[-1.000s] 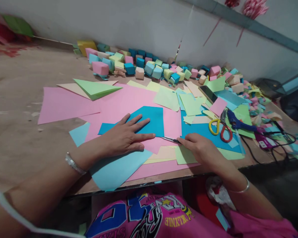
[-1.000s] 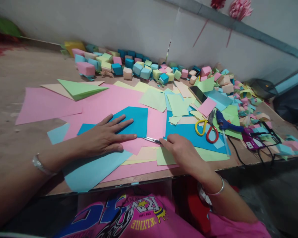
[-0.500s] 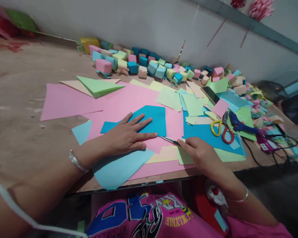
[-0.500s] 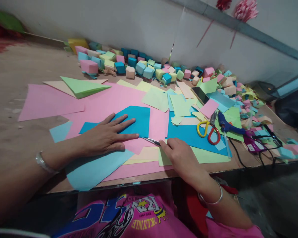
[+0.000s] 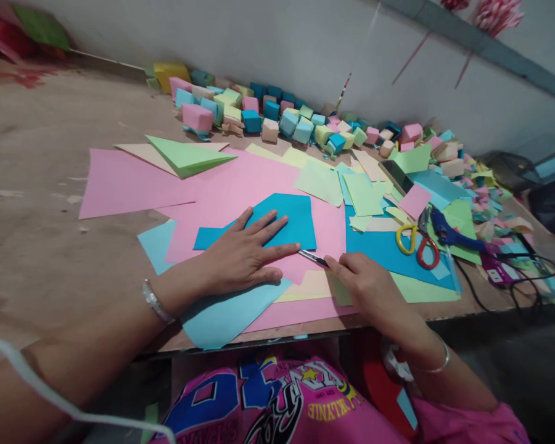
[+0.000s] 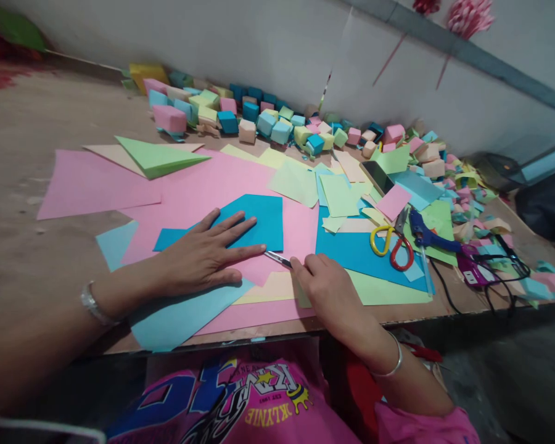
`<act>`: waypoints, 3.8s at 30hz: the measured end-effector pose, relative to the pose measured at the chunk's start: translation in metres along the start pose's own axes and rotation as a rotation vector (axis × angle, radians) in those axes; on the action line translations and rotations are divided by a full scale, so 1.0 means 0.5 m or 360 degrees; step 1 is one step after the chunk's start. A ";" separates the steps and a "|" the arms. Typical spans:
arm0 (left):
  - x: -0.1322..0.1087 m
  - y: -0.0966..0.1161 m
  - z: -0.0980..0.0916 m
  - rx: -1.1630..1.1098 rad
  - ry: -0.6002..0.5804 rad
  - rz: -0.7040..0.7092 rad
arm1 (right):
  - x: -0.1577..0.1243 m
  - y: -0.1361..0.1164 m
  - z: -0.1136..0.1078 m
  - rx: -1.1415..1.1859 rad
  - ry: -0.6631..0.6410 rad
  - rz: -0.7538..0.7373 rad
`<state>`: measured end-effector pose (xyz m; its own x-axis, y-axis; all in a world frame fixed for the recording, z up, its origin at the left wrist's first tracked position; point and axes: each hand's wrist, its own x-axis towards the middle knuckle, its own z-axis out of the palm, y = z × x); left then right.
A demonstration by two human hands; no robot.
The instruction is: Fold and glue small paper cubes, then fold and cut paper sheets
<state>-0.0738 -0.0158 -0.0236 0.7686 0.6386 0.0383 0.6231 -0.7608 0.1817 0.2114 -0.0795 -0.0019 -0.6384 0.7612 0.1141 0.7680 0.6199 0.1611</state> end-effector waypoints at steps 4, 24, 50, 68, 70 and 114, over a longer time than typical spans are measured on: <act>0.009 0.017 -0.005 -0.0024 0.0049 -0.0060 | 0.017 0.005 -0.002 -0.0073 -0.0034 0.0035; 0.000 -0.050 -0.011 -0.0031 -0.0041 -0.0101 | 0.018 -0.001 -0.005 0.0055 -0.0021 -0.0057; -0.002 -0.043 -0.018 -0.0112 -0.0093 -0.0150 | 0.101 -0.075 -0.011 -0.0057 0.0074 -0.0237; -0.023 -0.098 -0.039 -0.0022 -0.0160 -0.0256 | 0.106 -0.042 0.000 0.0139 -0.0215 -0.0271; -0.024 -0.097 -0.038 -0.0018 -0.0173 -0.0252 | 0.110 -0.046 0.001 0.0133 -0.0194 -0.0274; -0.044 -0.102 -0.011 -0.0031 0.0042 -0.0202 | 0.127 -0.100 -0.017 0.0240 -0.0122 -0.0451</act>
<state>-0.1230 0.0097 -0.0284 0.6796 0.7325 0.0395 0.7118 -0.6716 0.2056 0.1323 -0.0639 0.0055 -0.8265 0.5629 0.0104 0.5629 0.8260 0.0283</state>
